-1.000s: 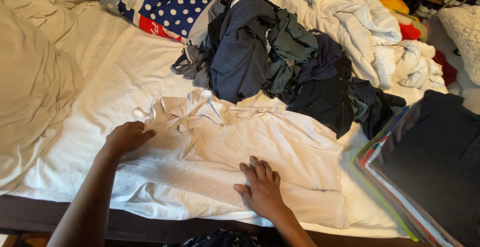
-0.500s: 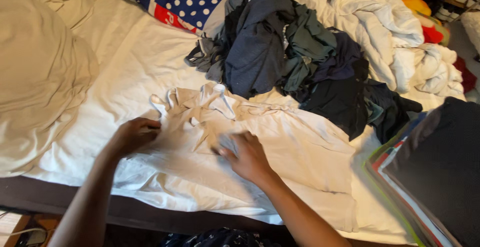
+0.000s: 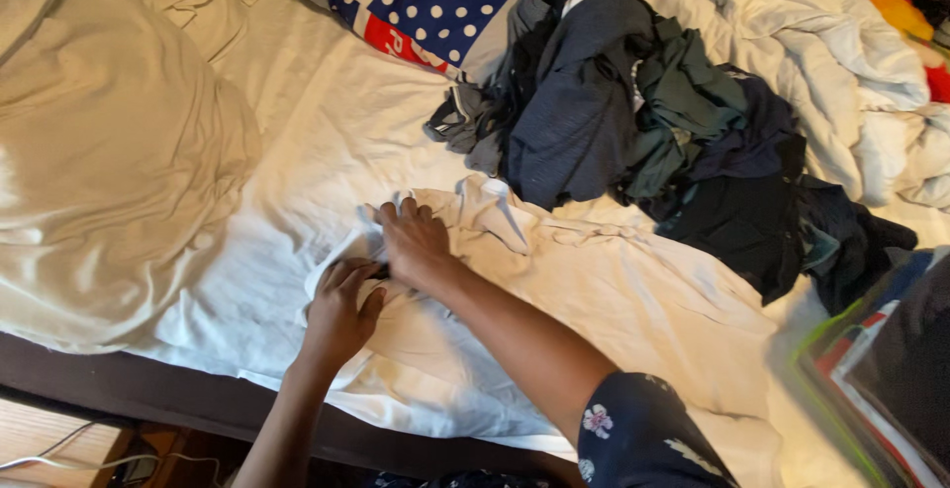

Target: The person folds several garments on a bed, including a striped shirt, a brown polo, a black polo, and a white zip-up top. Each item is smoothed, folded in half, and stacked neatly on the bed.

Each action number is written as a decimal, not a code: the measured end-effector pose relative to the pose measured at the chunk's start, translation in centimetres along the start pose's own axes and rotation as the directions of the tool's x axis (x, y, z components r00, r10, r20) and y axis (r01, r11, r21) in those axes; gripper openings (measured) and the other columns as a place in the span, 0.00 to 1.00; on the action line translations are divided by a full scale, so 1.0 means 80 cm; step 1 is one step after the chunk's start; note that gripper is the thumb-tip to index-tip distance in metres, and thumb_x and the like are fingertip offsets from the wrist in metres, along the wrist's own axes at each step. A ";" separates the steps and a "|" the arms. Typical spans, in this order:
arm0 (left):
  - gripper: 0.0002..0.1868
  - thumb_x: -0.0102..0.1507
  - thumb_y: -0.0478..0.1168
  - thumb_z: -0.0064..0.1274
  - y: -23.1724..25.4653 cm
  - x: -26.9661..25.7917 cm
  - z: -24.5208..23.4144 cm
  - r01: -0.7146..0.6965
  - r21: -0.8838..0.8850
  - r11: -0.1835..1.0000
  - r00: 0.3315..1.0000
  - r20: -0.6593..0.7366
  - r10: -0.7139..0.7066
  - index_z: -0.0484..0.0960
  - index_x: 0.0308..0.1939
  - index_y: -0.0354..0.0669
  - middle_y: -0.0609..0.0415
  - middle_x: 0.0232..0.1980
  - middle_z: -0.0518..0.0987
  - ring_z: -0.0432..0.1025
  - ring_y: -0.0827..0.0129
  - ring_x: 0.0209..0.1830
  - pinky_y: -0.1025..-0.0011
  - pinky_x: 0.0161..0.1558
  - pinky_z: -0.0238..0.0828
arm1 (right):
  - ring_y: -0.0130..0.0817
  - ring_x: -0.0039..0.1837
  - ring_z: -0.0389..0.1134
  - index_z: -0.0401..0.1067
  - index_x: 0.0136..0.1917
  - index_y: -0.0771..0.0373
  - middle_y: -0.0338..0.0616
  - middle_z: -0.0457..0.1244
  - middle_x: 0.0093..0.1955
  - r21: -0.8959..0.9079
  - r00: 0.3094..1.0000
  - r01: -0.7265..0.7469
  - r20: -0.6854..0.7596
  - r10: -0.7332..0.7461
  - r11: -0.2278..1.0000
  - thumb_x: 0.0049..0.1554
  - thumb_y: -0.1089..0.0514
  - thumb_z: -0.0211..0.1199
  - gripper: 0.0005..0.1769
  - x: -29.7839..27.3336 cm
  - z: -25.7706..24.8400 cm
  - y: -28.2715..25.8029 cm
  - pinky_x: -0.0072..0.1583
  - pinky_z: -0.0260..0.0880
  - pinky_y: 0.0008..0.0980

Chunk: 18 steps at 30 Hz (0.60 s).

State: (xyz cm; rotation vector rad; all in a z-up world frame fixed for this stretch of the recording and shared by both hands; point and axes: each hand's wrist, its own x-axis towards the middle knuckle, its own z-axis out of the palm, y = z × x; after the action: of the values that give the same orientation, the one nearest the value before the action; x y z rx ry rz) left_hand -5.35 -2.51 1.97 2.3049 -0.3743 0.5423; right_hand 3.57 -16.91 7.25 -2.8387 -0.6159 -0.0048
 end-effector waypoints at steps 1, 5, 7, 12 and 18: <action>0.19 0.55 0.34 0.60 -0.001 0.001 -0.004 0.007 -0.027 1.000 1.000 0.013 -0.006 0.81 0.51 0.36 0.45 0.51 0.80 0.72 0.46 0.56 0.57 0.56 0.70 | 0.58 0.57 0.65 0.62 0.64 0.69 0.65 0.60 0.60 -0.072 0.998 0.013 0.067 -0.008 0.997 0.45 0.61 0.67 0.35 0.007 0.000 0.005 0.54 0.69 0.52; 0.24 0.54 0.29 0.53 -0.011 0.010 -0.026 -0.033 -0.200 0.979 0.997 0.066 0.047 0.79 0.56 0.33 0.43 0.55 0.79 0.74 0.45 0.55 0.59 0.56 0.73 | 0.57 0.57 0.67 0.61 0.64 0.71 0.65 0.61 0.57 -0.198 0.983 0.148 -0.083 -0.167 0.969 0.49 0.68 0.59 0.28 0.015 0.002 0.028 0.54 0.70 0.54; 0.23 0.55 0.29 0.52 -0.016 0.014 -0.034 0.059 -0.231 0.971 0.994 0.104 -0.036 0.79 0.56 0.33 0.42 0.57 0.79 0.76 0.46 0.51 0.61 0.50 0.75 | 0.56 0.54 0.68 0.62 0.63 0.72 0.66 0.62 0.57 -0.139 0.987 0.138 -0.062 -0.148 0.981 0.53 0.70 0.56 0.23 0.021 0.001 0.044 0.52 0.72 0.52; 0.12 0.61 0.34 0.57 -0.026 0.023 -0.038 0.126 -0.139 0.982 0.991 0.049 -0.120 0.84 0.48 0.37 0.43 0.47 0.83 0.79 0.47 0.42 0.61 0.42 0.76 | 0.56 0.50 0.70 0.70 0.54 0.73 0.63 0.67 0.48 0.054 1.000 -0.002 -0.016 0.003 0.999 0.55 0.58 0.59 0.17 0.034 0.001 0.083 0.54 0.71 0.51; 0.10 0.65 0.42 0.58 -0.048 0.052 -0.041 0.247 -0.084 0.965 0.967 -0.048 -0.251 0.86 0.39 0.38 0.42 0.33 0.82 0.78 0.50 0.31 0.61 0.35 0.74 | 0.60 0.55 0.70 0.77 0.44 0.71 0.69 0.68 0.49 0.377 0.902 -0.427 0.110 0.418 0.822 0.57 0.44 0.52 0.27 0.091 0.012 0.109 0.59 0.68 0.49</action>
State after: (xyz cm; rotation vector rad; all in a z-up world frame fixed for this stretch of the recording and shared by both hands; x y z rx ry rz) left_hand -1.01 2.03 3.83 2.2138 -0.0730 0.4583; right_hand 13.75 -21.44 4.69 -2.5126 0.0319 0.2061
